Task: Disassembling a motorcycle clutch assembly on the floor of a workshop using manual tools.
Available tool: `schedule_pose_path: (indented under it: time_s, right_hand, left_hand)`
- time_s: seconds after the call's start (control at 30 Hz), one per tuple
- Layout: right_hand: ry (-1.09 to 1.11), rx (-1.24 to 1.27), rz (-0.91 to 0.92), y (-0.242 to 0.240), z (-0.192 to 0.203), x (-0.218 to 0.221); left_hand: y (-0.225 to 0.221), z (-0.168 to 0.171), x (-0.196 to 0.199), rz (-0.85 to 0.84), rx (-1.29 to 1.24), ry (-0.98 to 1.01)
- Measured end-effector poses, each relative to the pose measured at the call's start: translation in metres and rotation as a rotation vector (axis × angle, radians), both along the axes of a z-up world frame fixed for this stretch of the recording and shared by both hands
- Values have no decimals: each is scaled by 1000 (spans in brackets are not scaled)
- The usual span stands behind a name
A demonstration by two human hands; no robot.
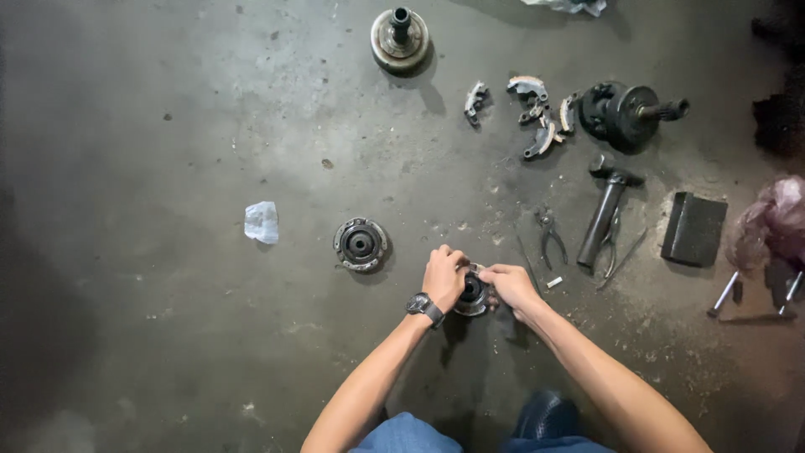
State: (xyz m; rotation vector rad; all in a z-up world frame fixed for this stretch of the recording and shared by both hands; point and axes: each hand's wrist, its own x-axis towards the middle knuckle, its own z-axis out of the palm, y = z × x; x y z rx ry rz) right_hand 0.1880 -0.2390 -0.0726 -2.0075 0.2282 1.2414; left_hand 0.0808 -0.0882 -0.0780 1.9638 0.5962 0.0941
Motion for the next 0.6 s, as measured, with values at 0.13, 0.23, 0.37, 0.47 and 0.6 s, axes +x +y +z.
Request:
schedule_pose_path:
  time_s: [0.13, 0.23, 0.37, 0.47, 0.6]
  right_hand:
    - [-145, 50, 103, 0, 36, -6]
    - [-294, 27, 221, -11, 51, -13]
    - [-399, 55, 251, -29, 49, -15]
    - [-409, 116, 179, -37, 46, -19]
    - [-325, 197, 65, -41, 54, -24]
  left_hand:
    - [-5, 17, -4, -136, 364, -96]
    - [-4, 26, -9, -359, 720, -99]
    - [-2, 19, -6, -408, 853, -173]
    - [-3, 15, -7, -527, 904, -144]
    - [-2, 10, -5, -554, 994, -215]
